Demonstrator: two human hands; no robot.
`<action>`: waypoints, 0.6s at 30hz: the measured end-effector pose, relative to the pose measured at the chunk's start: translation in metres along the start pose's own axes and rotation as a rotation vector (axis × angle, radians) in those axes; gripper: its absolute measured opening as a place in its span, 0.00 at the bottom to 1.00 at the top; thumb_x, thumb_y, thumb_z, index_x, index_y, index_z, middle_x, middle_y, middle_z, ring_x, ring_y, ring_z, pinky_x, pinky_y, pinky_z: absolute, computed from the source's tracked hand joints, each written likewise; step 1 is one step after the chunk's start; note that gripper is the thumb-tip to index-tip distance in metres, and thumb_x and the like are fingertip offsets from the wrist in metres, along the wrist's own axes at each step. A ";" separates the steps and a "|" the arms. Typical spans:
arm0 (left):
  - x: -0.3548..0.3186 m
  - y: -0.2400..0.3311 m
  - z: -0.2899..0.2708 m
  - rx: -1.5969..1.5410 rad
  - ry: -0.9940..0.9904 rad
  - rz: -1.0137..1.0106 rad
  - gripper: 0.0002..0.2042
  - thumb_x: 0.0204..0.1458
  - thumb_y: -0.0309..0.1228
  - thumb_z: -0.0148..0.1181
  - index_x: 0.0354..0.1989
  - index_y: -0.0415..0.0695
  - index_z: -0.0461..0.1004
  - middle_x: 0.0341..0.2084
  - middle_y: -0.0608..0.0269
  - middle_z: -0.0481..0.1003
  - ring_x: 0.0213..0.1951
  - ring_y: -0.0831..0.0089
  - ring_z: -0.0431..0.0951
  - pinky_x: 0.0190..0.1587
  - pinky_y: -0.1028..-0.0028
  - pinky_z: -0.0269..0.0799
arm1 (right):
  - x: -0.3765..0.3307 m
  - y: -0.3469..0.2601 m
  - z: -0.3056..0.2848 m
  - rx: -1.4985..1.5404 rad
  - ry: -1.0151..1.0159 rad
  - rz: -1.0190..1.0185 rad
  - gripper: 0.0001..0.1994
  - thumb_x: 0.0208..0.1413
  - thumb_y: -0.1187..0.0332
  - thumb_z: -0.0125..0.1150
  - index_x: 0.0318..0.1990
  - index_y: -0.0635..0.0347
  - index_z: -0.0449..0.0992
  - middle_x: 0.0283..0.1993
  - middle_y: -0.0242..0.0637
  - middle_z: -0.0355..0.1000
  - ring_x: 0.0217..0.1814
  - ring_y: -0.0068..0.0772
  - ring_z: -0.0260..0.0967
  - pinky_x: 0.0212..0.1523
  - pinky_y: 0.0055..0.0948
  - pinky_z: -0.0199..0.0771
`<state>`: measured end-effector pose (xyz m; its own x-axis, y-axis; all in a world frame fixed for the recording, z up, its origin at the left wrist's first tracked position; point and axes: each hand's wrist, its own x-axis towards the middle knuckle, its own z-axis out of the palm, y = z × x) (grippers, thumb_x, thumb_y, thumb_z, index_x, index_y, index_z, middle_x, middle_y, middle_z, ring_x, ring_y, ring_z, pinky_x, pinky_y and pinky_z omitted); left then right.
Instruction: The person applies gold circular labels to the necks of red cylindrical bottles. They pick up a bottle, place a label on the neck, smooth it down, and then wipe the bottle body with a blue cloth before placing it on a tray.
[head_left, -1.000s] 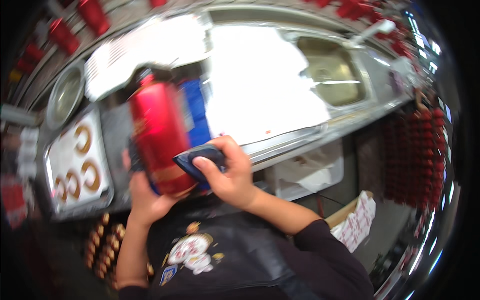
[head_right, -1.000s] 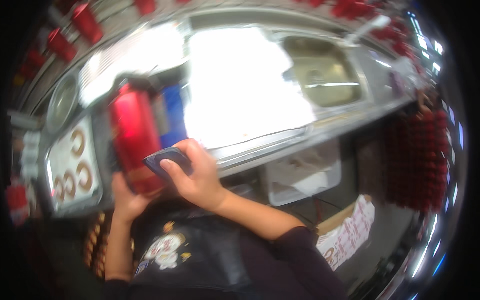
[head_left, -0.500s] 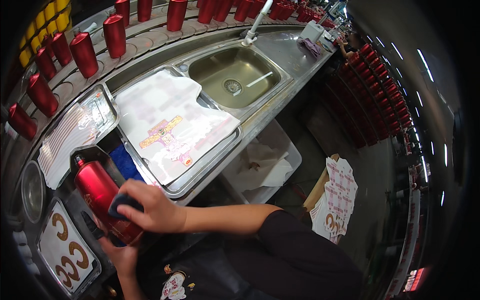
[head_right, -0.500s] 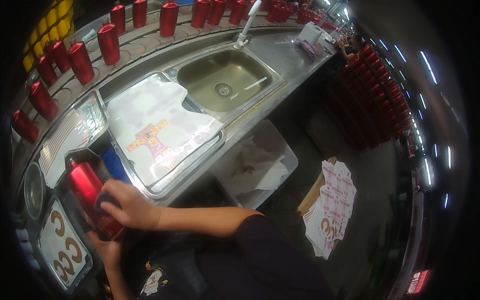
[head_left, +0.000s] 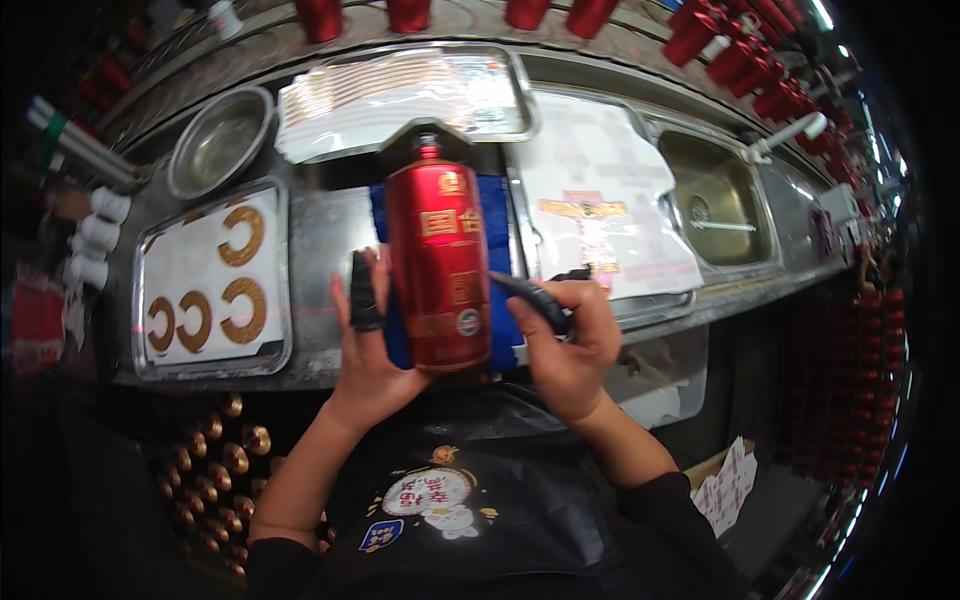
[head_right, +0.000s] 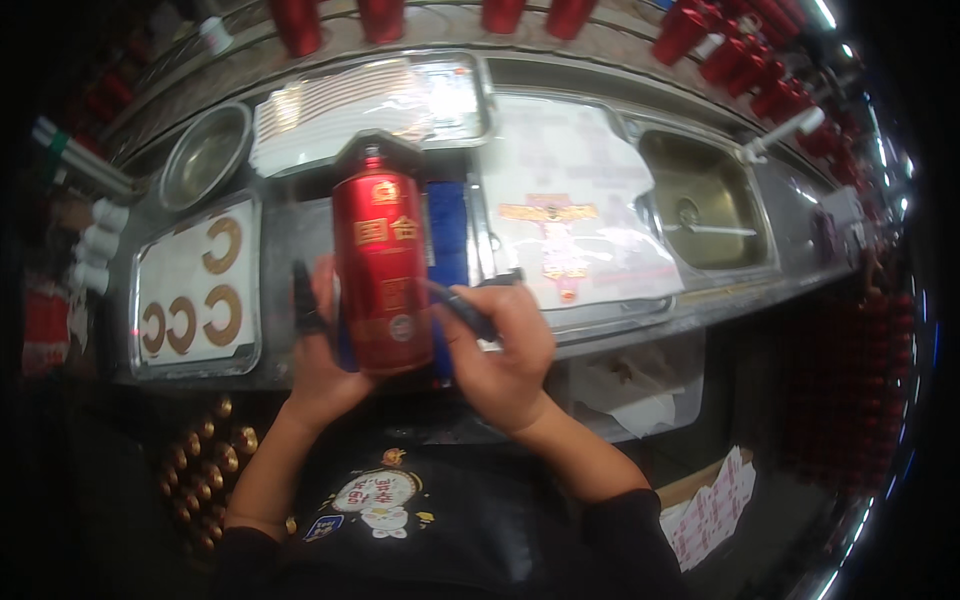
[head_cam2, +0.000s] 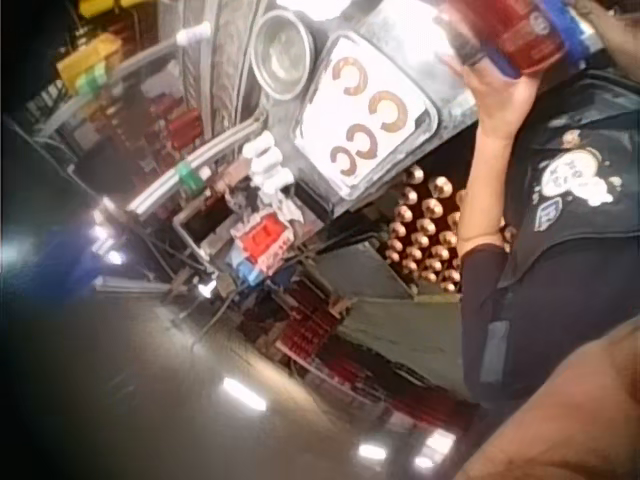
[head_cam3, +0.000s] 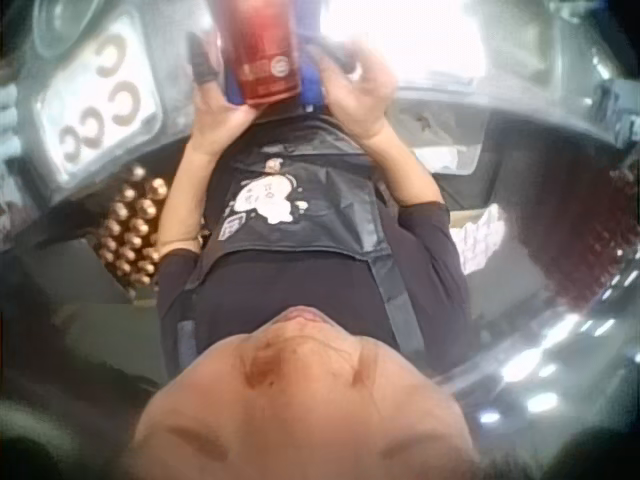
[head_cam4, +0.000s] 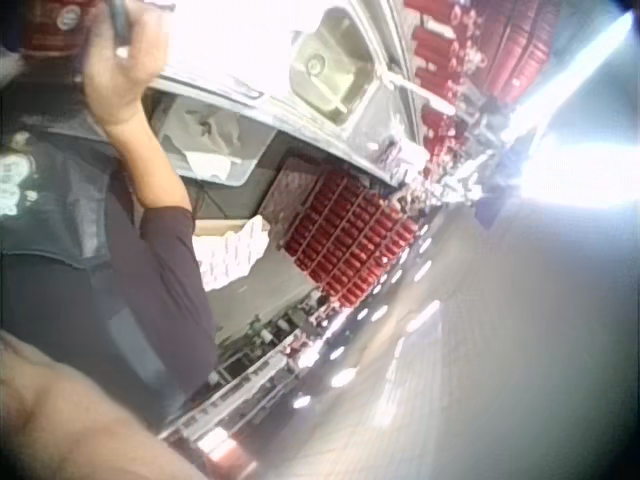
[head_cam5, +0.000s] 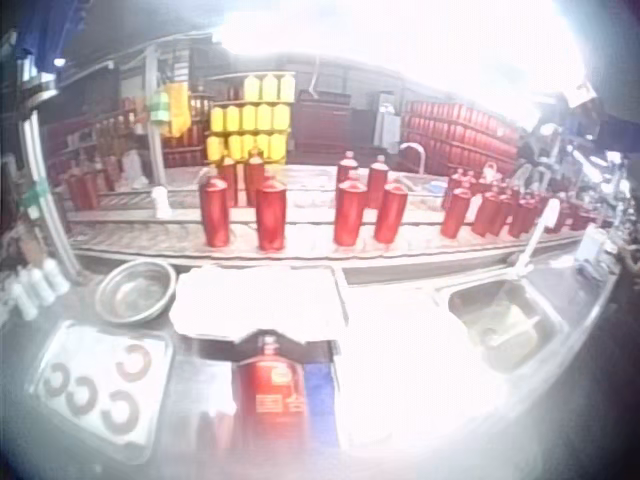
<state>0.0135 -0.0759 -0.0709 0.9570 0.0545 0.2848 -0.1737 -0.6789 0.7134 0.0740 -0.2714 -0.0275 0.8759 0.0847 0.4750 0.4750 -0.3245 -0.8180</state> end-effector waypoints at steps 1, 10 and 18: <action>0.000 0.000 0.002 -0.011 0.024 0.029 0.58 0.43 0.46 0.77 0.75 0.35 0.41 0.72 0.40 0.55 0.72 0.49 0.60 0.74 0.41 0.26 | -0.003 0.004 0.003 -0.040 -0.093 -0.168 0.15 0.47 0.78 0.75 0.43 0.62 0.80 0.33 0.39 0.74 0.31 0.36 0.72 0.32 0.29 0.72; 0.005 0.015 -0.006 0.083 0.049 0.146 0.54 0.44 0.44 0.77 0.75 0.34 0.49 0.72 0.44 0.58 0.74 0.54 0.57 0.75 0.45 0.31 | -0.028 -0.009 -0.004 -0.101 -0.035 -0.137 0.22 0.37 0.81 0.73 0.46 0.63 0.82 0.31 0.37 0.73 0.30 0.41 0.73 0.33 0.35 0.75; 0.019 0.023 -0.007 0.137 0.059 0.263 0.46 0.43 0.35 0.75 0.71 0.36 0.56 0.67 0.51 0.68 0.68 0.54 0.67 0.73 0.39 0.31 | -0.020 -0.009 -0.004 0.037 -0.063 -0.197 0.23 0.35 0.83 0.72 0.45 0.62 0.83 0.32 0.39 0.74 0.31 0.44 0.74 0.34 0.34 0.76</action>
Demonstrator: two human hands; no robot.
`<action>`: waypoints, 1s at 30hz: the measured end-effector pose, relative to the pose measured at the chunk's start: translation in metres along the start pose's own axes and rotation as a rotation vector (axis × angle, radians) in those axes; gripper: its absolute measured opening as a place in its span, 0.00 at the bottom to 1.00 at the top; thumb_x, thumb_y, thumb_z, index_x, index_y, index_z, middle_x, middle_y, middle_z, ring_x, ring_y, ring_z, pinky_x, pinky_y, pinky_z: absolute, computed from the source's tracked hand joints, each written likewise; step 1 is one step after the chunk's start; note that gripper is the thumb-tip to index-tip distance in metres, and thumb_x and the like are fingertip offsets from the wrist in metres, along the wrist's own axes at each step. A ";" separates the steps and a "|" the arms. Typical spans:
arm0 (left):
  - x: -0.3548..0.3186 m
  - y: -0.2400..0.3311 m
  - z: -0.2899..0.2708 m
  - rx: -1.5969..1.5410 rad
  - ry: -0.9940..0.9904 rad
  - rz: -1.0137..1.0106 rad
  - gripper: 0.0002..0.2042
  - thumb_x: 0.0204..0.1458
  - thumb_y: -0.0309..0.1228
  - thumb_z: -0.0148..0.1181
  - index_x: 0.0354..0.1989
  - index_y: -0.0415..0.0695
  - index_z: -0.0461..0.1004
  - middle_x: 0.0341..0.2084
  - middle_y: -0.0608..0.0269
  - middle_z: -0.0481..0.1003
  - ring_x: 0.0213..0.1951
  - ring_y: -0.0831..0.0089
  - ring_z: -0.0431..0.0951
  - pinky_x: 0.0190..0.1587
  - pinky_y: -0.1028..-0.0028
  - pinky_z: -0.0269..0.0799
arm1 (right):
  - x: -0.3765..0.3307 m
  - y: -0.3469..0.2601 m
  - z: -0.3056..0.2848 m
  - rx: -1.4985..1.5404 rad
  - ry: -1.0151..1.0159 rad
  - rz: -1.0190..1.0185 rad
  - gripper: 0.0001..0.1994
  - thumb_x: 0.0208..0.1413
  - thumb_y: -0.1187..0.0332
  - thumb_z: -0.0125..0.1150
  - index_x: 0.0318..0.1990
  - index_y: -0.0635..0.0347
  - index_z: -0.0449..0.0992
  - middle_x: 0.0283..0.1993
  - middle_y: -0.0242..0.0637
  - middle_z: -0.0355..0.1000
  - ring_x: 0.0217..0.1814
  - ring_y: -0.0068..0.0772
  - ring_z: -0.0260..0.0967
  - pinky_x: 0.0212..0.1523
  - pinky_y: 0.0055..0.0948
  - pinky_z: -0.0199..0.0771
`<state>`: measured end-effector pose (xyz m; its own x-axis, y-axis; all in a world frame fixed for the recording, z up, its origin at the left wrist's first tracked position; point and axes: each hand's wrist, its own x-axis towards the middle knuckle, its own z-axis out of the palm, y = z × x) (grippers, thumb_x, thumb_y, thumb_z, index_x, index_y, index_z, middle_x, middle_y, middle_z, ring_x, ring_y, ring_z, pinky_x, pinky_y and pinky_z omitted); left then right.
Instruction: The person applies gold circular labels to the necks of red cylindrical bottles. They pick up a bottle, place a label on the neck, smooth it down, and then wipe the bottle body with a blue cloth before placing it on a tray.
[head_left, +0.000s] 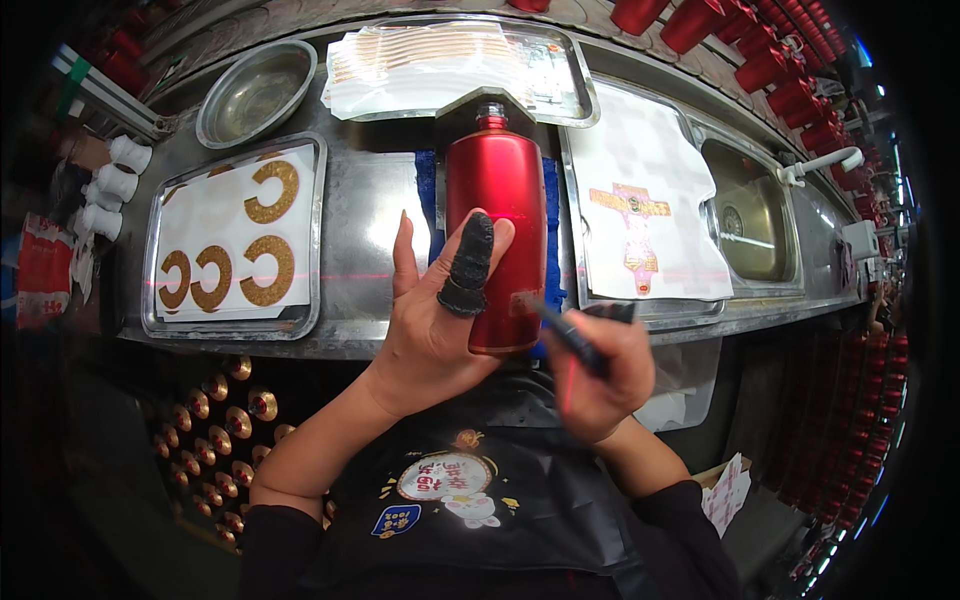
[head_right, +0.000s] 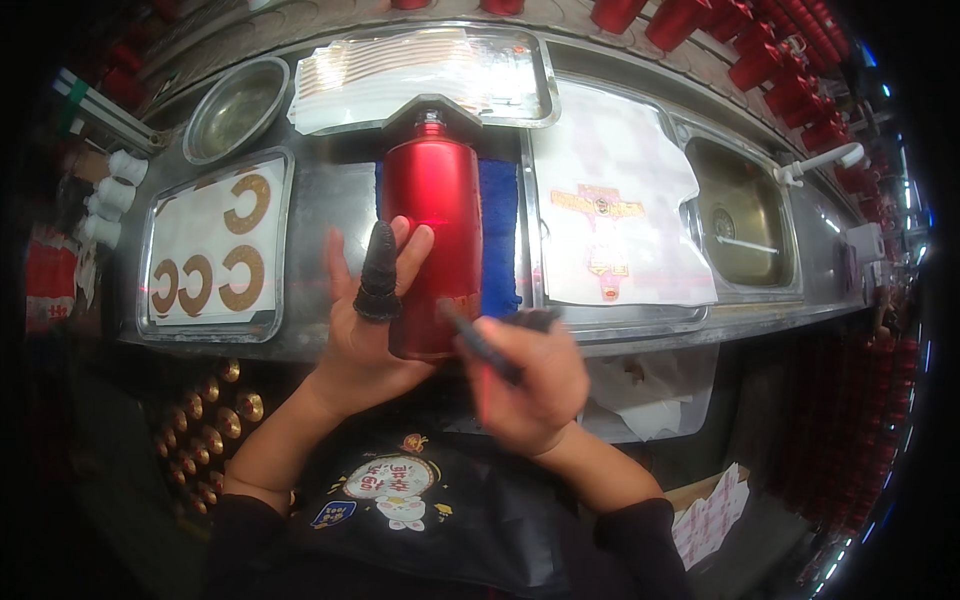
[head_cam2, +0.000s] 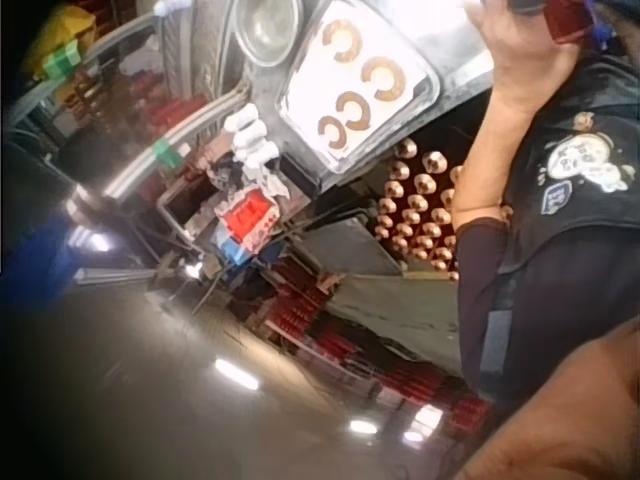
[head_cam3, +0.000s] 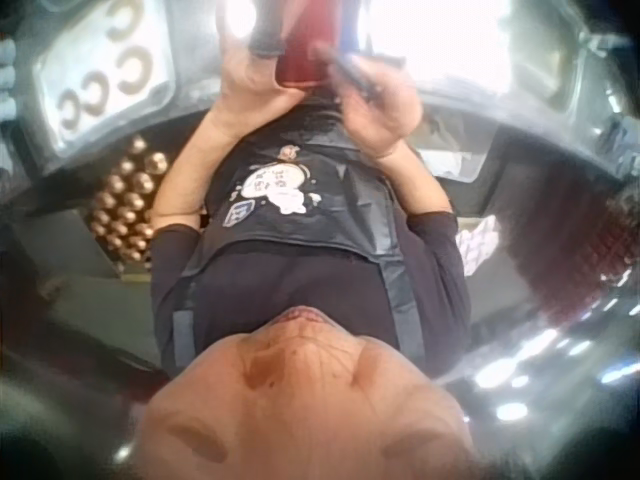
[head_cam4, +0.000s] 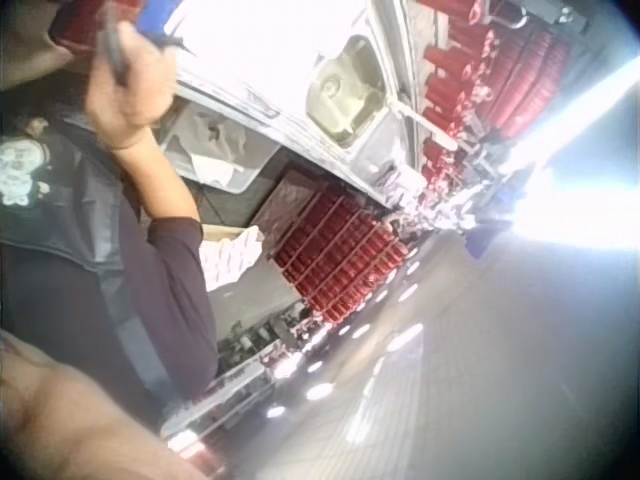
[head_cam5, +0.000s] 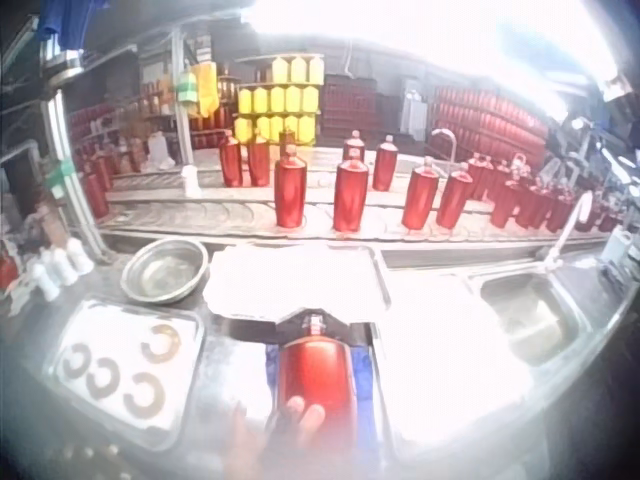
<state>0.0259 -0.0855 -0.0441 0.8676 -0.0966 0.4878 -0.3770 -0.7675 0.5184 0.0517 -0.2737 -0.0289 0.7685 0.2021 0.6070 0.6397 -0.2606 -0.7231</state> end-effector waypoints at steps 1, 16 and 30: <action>0.001 0.001 0.000 -0.016 -0.009 -0.006 0.44 0.43 0.34 0.74 0.69 0.37 0.58 0.67 0.54 0.68 0.68 0.55 0.68 0.73 0.39 0.33 | 0.000 0.002 -0.002 -0.096 -0.024 0.079 0.18 0.45 0.83 0.72 0.45 0.62 0.80 0.34 0.38 0.74 0.32 0.35 0.74 0.33 0.30 0.75; -0.021 -0.010 0.005 -0.311 -0.024 -0.208 0.56 0.42 0.39 0.79 0.75 0.36 0.45 0.74 0.46 0.53 0.75 0.51 0.52 0.75 0.49 0.36 | -0.020 0.034 -0.030 -0.025 -0.309 -0.105 0.24 0.31 0.85 0.66 0.43 0.61 0.83 0.33 0.42 0.74 0.32 0.46 0.73 0.37 0.38 0.76; -0.030 -0.022 0.002 -0.219 -0.106 -0.107 0.59 0.49 0.35 0.73 0.75 0.30 0.28 0.74 0.32 0.46 0.73 0.44 0.55 0.73 0.55 0.51 | 0.078 0.032 0.009 0.107 -0.370 -0.596 0.21 0.35 0.80 0.70 0.43 0.55 0.81 0.31 0.38 0.75 0.32 0.40 0.75 0.35 0.34 0.77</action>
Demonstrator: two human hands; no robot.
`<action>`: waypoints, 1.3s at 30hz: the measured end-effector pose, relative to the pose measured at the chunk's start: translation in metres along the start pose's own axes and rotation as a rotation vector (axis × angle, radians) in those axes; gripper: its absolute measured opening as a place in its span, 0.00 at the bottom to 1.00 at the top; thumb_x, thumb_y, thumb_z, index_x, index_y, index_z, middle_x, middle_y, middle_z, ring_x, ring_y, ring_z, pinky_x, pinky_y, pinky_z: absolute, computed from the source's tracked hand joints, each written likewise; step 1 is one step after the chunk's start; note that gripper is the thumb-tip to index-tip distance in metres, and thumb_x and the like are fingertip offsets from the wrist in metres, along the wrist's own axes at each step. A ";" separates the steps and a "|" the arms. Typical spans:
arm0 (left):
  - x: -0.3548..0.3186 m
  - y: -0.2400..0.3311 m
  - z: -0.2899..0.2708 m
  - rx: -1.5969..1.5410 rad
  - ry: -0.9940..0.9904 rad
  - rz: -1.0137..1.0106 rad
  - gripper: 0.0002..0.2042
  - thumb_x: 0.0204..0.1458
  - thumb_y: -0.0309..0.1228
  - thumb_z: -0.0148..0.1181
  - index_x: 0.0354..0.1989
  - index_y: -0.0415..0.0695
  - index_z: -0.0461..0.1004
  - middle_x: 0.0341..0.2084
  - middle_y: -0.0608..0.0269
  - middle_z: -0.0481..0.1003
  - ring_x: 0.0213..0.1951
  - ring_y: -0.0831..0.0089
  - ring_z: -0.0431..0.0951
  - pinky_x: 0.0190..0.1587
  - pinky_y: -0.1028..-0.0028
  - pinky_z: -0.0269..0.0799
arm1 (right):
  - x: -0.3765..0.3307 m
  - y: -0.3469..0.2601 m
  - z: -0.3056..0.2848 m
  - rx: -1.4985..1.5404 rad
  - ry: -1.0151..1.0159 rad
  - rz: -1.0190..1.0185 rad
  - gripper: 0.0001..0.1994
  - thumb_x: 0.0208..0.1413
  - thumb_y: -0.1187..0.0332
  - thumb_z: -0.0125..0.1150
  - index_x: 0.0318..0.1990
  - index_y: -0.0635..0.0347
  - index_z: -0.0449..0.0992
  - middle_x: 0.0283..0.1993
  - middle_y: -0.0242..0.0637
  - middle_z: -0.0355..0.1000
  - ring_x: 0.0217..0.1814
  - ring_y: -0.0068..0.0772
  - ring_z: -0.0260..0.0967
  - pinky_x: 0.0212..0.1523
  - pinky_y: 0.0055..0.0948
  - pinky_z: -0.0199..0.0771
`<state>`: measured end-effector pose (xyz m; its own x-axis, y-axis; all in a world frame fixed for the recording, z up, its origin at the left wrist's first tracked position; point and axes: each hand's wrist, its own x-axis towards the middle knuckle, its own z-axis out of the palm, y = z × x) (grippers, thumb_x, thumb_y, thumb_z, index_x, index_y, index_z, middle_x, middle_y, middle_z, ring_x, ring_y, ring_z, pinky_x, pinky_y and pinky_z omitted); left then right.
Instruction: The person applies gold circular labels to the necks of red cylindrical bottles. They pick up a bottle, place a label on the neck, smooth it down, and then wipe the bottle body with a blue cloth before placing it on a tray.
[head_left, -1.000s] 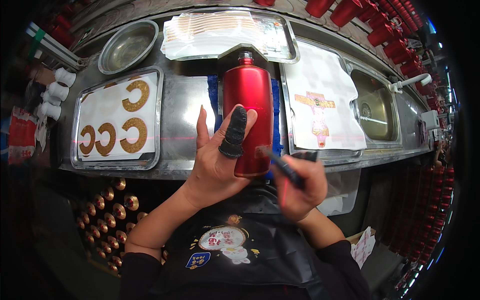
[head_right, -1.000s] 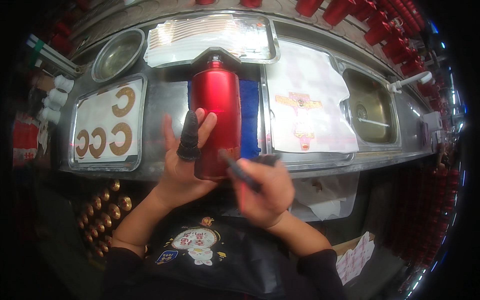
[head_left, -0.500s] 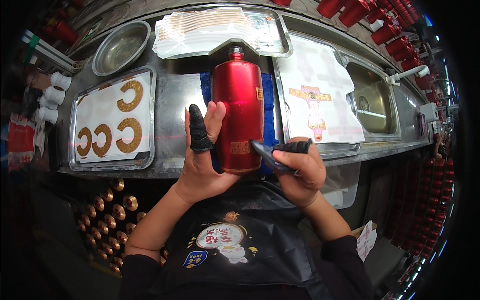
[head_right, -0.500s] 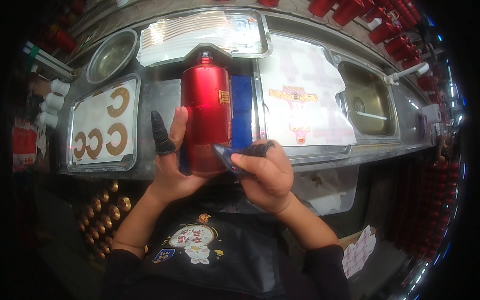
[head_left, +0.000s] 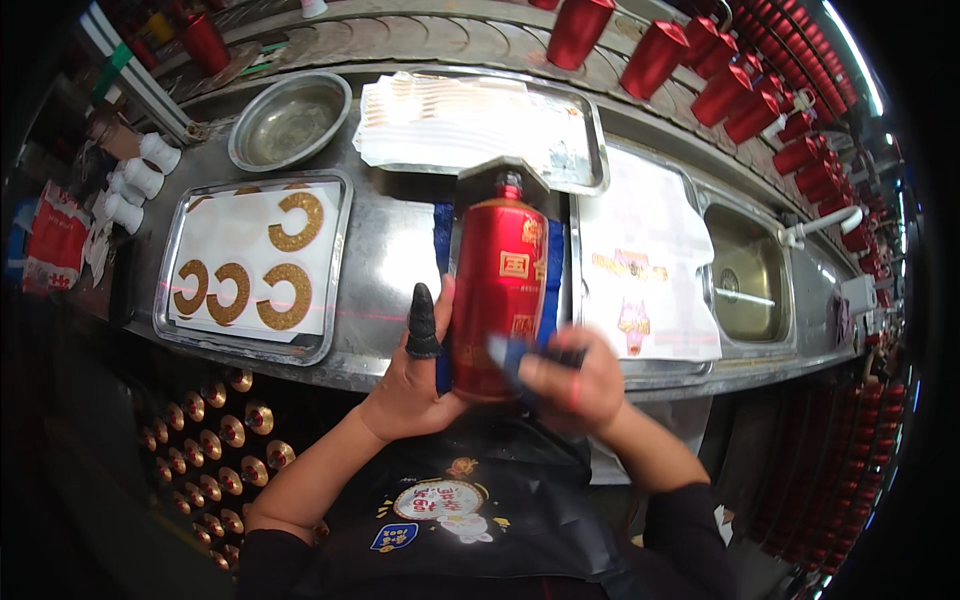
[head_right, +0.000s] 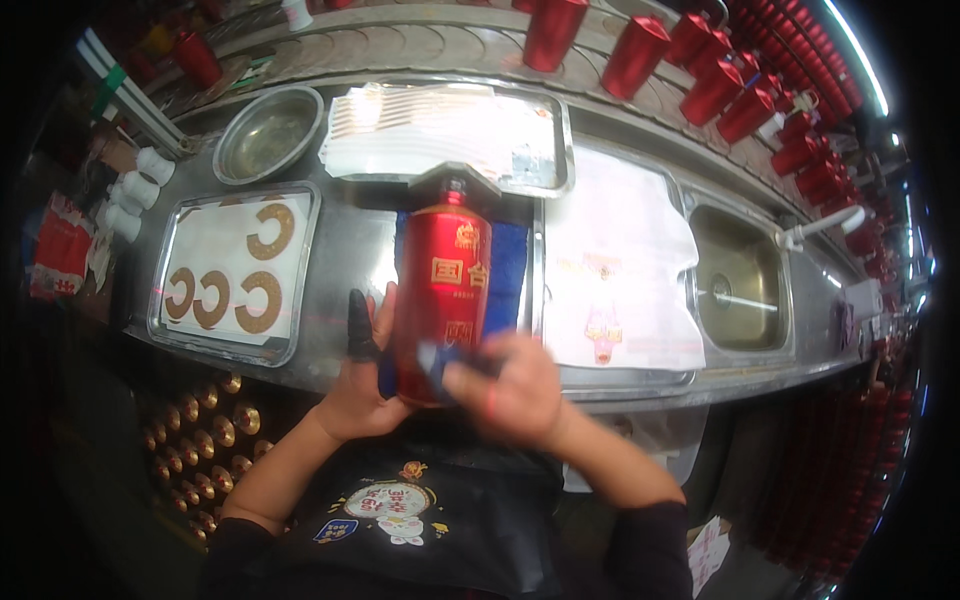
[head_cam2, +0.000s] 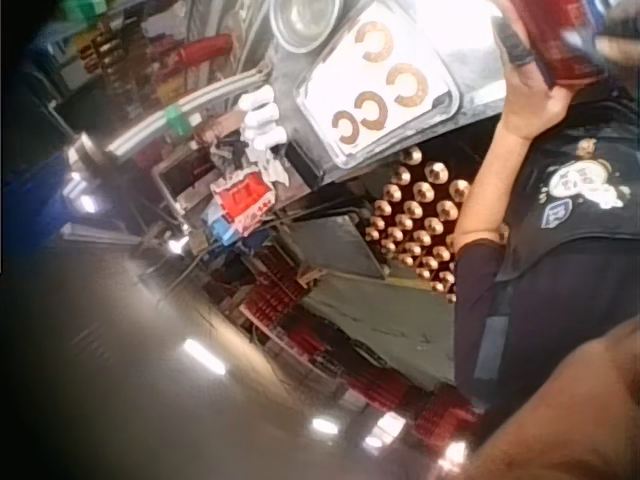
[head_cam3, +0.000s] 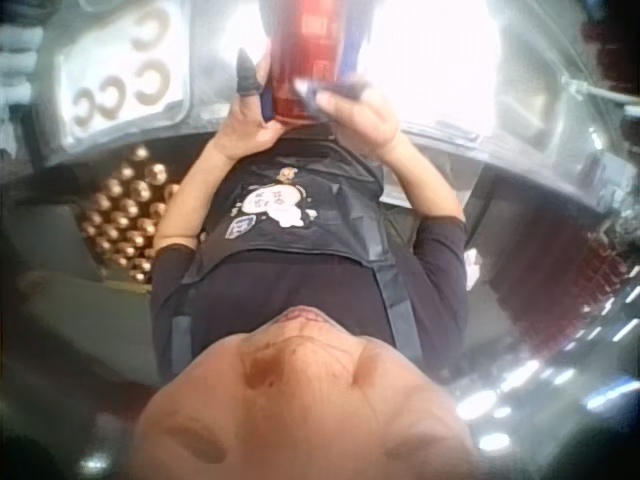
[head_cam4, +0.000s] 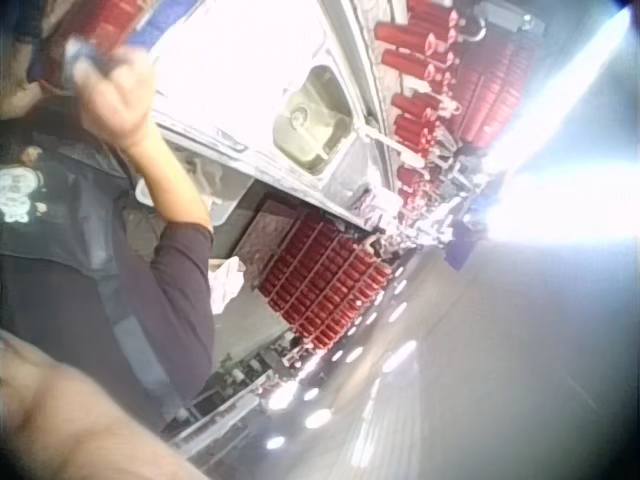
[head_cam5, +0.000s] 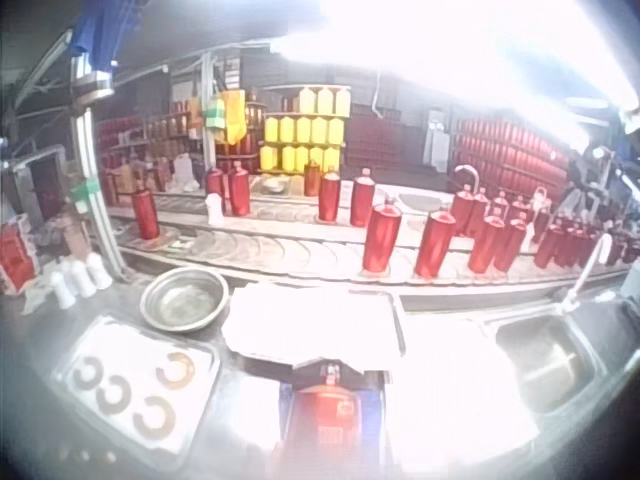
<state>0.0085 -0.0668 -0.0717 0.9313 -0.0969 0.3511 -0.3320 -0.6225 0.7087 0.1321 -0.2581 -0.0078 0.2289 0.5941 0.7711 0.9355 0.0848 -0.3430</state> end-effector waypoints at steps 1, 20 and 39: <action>-0.001 -0.002 0.002 -0.022 0.028 -0.021 0.59 0.49 0.36 0.73 0.75 0.31 0.28 0.74 0.32 0.46 0.73 0.43 0.54 0.74 0.53 0.47 | 0.003 -0.011 -0.003 0.165 -0.003 -0.028 0.21 0.36 0.79 0.71 0.43 0.55 0.81 0.31 0.37 0.76 0.30 0.39 0.75 0.36 0.33 0.78; 0.012 0.009 0.001 -0.063 0.065 -0.042 0.64 0.36 0.56 0.78 0.77 0.43 0.41 0.75 0.38 0.45 0.77 0.45 0.43 0.73 0.41 0.30 | -0.020 -0.027 0.003 0.126 0.032 0.448 0.10 0.51 0.77 0.70 0.41 0.60 0.78 0.36 0.38 0.77 0.34 0.33 0.75 0.37 0.28 0.74; 0.141 -0.029 -0.009 -0.280 0.276 -0.487 0.26 0.59 0.48 0.52 0.47 0.29 0.70 0.40 0.31 0.78 0.46 0.39 0.80 0.52 0.52 0.73 | -0.066 0.016 -0.034 0.146 -0.112 1.012 0.26 0.51 0.69 0.65 0.59 0.64 0.69 0.48 0.39 0.71 0.33 0.21 0.65 0.31 0.20 0.63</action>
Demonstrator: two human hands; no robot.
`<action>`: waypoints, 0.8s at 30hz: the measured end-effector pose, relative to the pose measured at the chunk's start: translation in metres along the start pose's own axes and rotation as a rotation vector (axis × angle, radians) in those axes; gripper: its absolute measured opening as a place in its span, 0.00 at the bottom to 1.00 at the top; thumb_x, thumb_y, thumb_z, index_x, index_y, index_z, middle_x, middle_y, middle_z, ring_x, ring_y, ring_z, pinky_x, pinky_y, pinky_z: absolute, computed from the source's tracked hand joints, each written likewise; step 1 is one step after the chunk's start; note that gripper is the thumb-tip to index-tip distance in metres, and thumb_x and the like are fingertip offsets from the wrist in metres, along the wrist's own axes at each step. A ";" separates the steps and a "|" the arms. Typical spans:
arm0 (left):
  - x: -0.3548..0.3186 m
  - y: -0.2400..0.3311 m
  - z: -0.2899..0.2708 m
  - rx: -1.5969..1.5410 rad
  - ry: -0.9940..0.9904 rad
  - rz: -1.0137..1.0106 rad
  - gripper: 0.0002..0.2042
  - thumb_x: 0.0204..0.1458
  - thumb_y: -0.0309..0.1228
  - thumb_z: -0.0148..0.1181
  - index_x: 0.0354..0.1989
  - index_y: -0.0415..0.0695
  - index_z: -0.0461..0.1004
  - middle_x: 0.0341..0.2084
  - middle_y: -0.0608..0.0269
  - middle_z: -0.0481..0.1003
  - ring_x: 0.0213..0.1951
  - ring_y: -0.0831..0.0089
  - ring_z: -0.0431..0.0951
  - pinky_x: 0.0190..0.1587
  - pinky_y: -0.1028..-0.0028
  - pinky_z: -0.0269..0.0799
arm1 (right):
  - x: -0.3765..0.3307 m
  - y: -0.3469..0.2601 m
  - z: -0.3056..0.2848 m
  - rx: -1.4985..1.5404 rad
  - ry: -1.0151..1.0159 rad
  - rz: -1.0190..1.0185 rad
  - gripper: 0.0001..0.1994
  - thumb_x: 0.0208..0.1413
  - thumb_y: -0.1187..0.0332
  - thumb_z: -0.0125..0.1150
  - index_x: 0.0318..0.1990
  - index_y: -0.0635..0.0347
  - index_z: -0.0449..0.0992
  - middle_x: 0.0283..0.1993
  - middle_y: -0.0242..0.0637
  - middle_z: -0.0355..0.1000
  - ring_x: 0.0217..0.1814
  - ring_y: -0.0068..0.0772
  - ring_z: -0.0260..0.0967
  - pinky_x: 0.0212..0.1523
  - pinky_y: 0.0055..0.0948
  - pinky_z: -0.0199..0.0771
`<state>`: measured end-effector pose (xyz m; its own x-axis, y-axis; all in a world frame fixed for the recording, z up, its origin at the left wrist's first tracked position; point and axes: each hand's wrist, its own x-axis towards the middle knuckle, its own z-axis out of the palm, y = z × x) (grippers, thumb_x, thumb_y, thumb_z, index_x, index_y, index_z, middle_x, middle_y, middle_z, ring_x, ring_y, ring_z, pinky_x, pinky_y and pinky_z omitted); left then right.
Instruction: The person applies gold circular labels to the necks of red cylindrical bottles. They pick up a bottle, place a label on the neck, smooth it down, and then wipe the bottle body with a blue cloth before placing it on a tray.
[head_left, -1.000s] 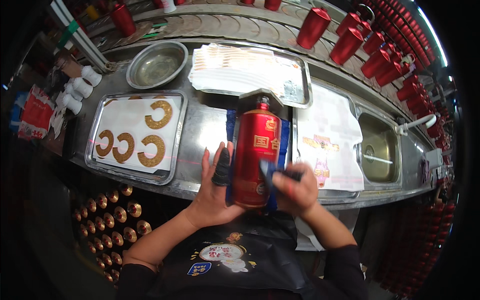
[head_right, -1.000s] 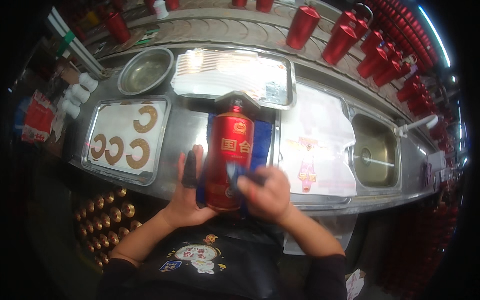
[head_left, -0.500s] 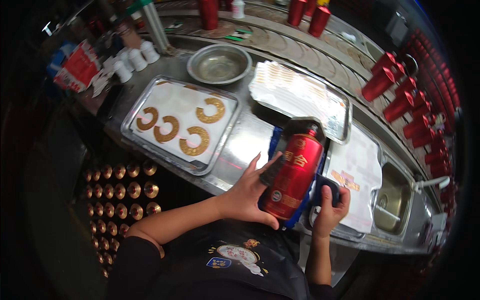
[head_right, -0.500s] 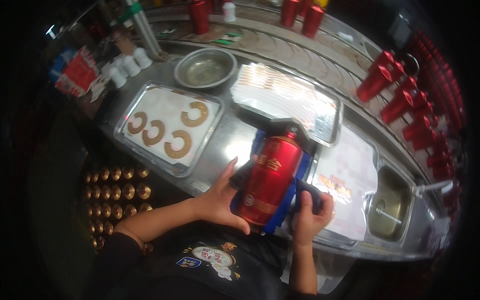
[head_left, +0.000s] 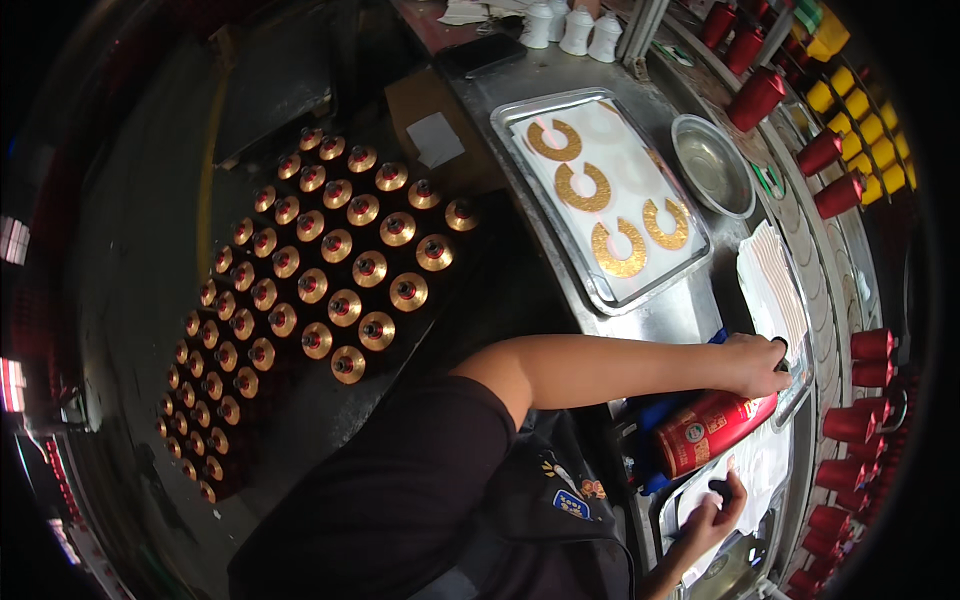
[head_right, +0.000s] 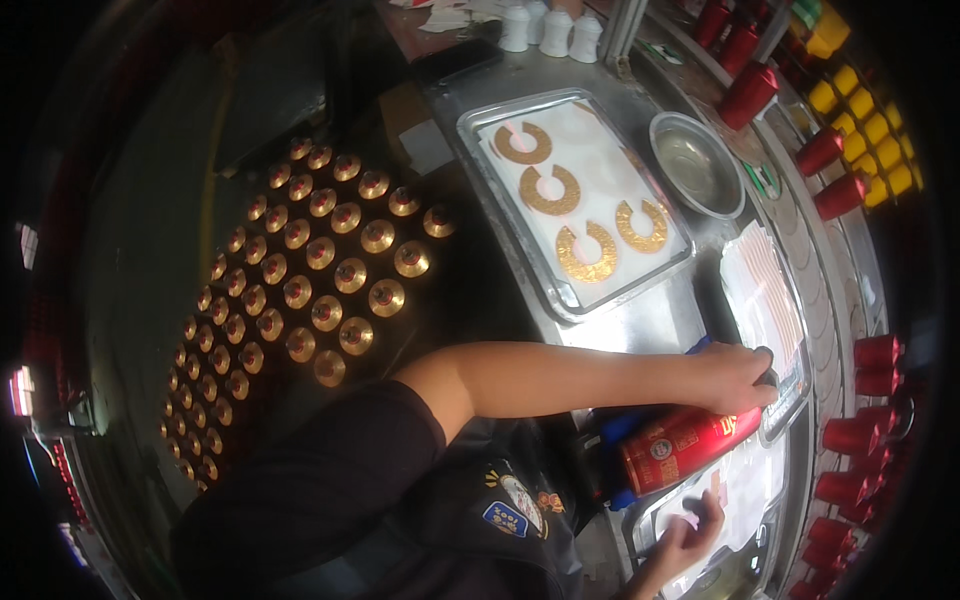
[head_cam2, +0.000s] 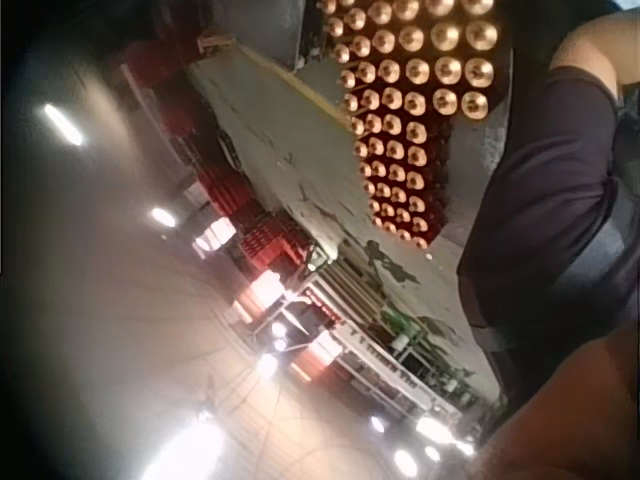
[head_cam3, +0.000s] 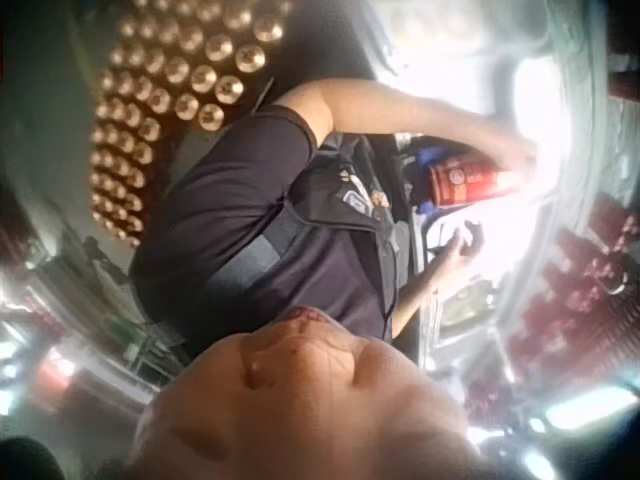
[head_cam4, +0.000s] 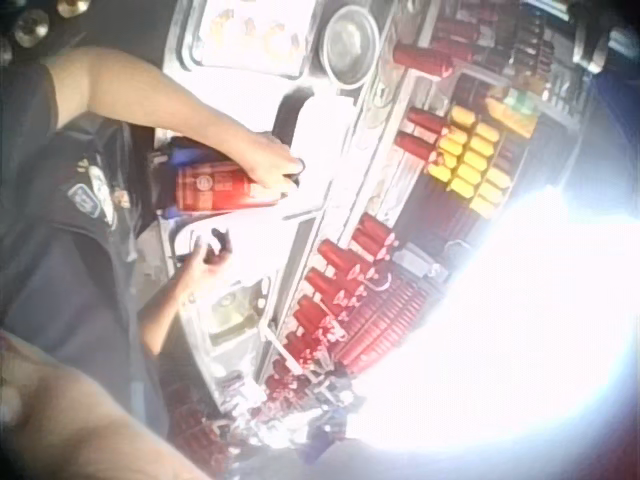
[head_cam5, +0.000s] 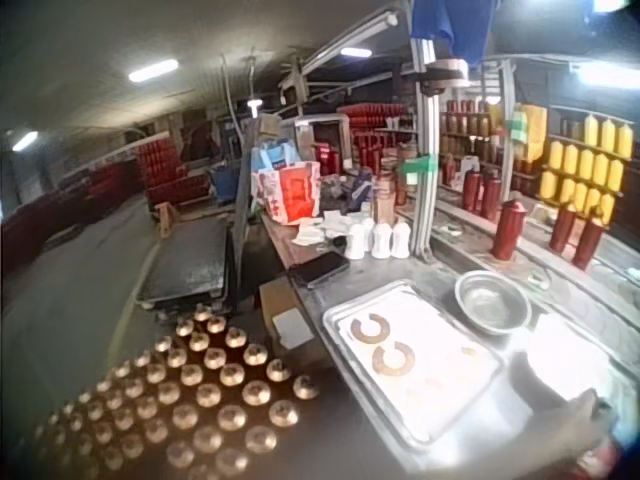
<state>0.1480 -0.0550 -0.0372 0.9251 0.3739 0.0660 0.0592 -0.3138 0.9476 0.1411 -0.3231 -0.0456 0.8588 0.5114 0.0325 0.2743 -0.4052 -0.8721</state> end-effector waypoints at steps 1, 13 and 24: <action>0.002 0.003 0.001 -0.033 -0.021 -0.041 0.27 0.59 0.48 0.52 0.48 0.28 0.69 0.41 0.29 0.78 0.47 0.38 0.80 0.52 0.51 0.73 | -0.009 -0.003 0.010 -0.135 -0.106 -0.179 0.36 0.47 0.71 0.69 0.67 0.63 0.65 0.53 0.40 0.70 0.36 0.24 0.68 0.33 0.21 0.67; -0.138 0.005 -0.141 -0.225 0.154 0.121 0.18 0.48 0.40 0.73 0.34 0.36 0.79 0.28 0.59 0.81 0.31 0.74 0.79 0.35 0.72 0.74 | -0.025 -0.083 0.039 -0.051 -0.561 -0.697 0.55 0.32 0.62 0.84 0.72 0.65 0.58 0.59 0.49 0.73 0.42 0.37 0.77 0.33 0.28 0.75; -0.538 0.087 -0.120 0.952 1.292 -0.496 0.11 0.47 0.29 0.74 0.29 0.38 0.76 0.25 0.58 0.73 0.29 0.63 0.73 0.35 0.67 0.70 | 0.014 -0.151 0.169 0.260 -1.045 -0.345 0.04 0.55 0.74 0.67 0.35 0.66 0.83 0.25 0.30 0.76 0.25 0.16 0.69 0.31 0.16 0.68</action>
<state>-0.3897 -0.1784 0.0469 -0.1161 0.8620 0.4935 0.8680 -0.1535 0.4723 0.0384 -0.1264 0.0038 -0.0617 0.9977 -0.0264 0.2233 -0.0120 -0.9747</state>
